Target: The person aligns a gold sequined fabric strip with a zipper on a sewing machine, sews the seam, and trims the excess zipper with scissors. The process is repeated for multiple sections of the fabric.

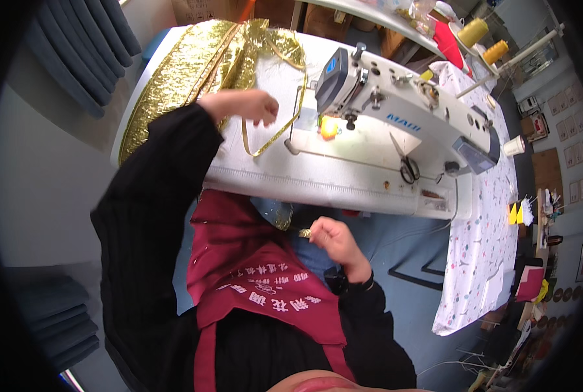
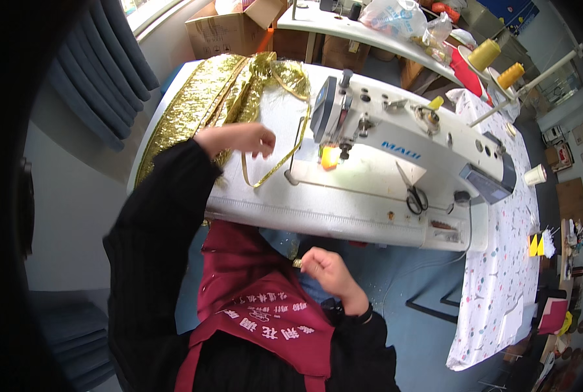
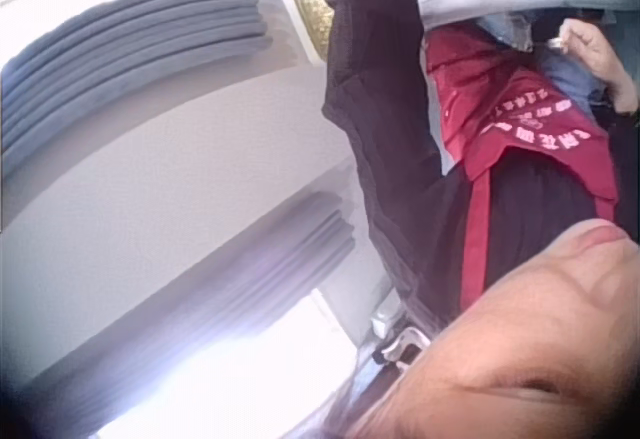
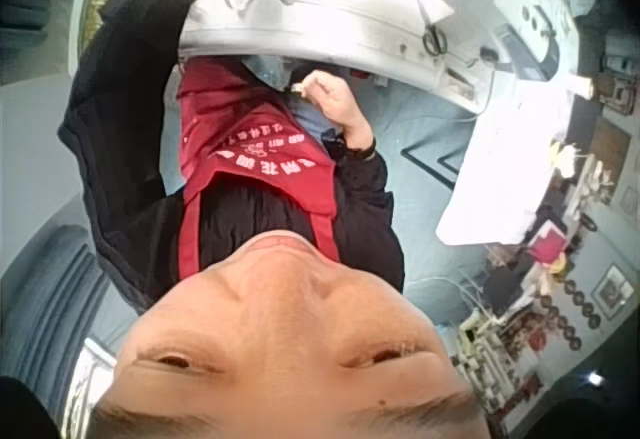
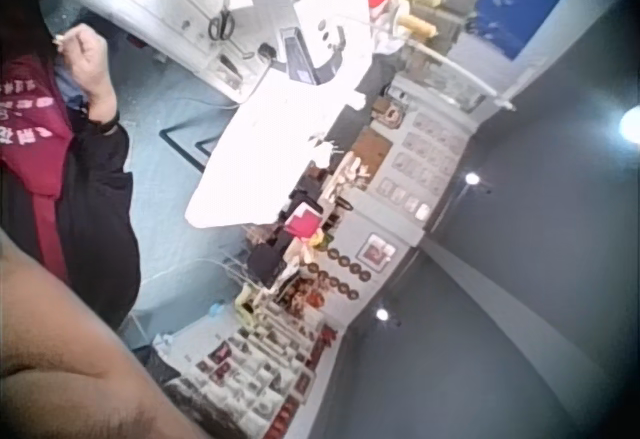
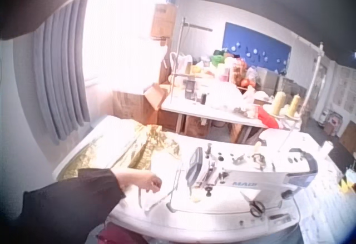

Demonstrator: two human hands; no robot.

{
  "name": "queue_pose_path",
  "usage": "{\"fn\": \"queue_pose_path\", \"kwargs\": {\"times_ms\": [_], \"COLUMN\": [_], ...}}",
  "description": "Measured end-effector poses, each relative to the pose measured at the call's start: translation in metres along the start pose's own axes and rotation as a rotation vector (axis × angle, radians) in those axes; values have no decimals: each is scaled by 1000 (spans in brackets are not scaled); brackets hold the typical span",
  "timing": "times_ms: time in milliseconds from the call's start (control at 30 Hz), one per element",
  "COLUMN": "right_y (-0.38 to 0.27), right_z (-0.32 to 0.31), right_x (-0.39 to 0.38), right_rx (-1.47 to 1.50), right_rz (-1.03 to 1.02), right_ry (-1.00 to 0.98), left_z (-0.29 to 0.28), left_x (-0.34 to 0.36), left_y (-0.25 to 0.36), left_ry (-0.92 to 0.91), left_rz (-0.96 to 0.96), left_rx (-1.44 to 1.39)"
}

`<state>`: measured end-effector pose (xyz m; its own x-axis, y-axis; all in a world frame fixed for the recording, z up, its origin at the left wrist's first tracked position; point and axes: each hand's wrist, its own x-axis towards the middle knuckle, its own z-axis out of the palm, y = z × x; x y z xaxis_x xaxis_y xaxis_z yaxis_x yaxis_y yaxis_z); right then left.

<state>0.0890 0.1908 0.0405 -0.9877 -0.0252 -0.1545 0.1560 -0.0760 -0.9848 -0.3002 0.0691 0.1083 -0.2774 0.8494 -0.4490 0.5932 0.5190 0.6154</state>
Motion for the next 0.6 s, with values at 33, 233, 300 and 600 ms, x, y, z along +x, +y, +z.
{"fn": "queue_pose_path", "kwargs": {"times_ms": [33, 233, 300, 600], "right_y": [2, 13, 14, -9], "right_z": [3, -7, -18, -36], "right_x": [-1, -6, -12, 10], "right_rx": [30, -23, -51, -135], "right_rz": [21, 39, 49, -31], "right_ry": [-8, 70, 157, 321], "left_z": [-26, -131, -153, -140], "left_x": [25, 190, 230, 165], "left_y": [-9, -61, -70, -10], "left_ry": [-44, -226, 427, 863], "left_rz": [-73, -162, -85, 10], "left_rx": [95, 308, 310, 421]}}
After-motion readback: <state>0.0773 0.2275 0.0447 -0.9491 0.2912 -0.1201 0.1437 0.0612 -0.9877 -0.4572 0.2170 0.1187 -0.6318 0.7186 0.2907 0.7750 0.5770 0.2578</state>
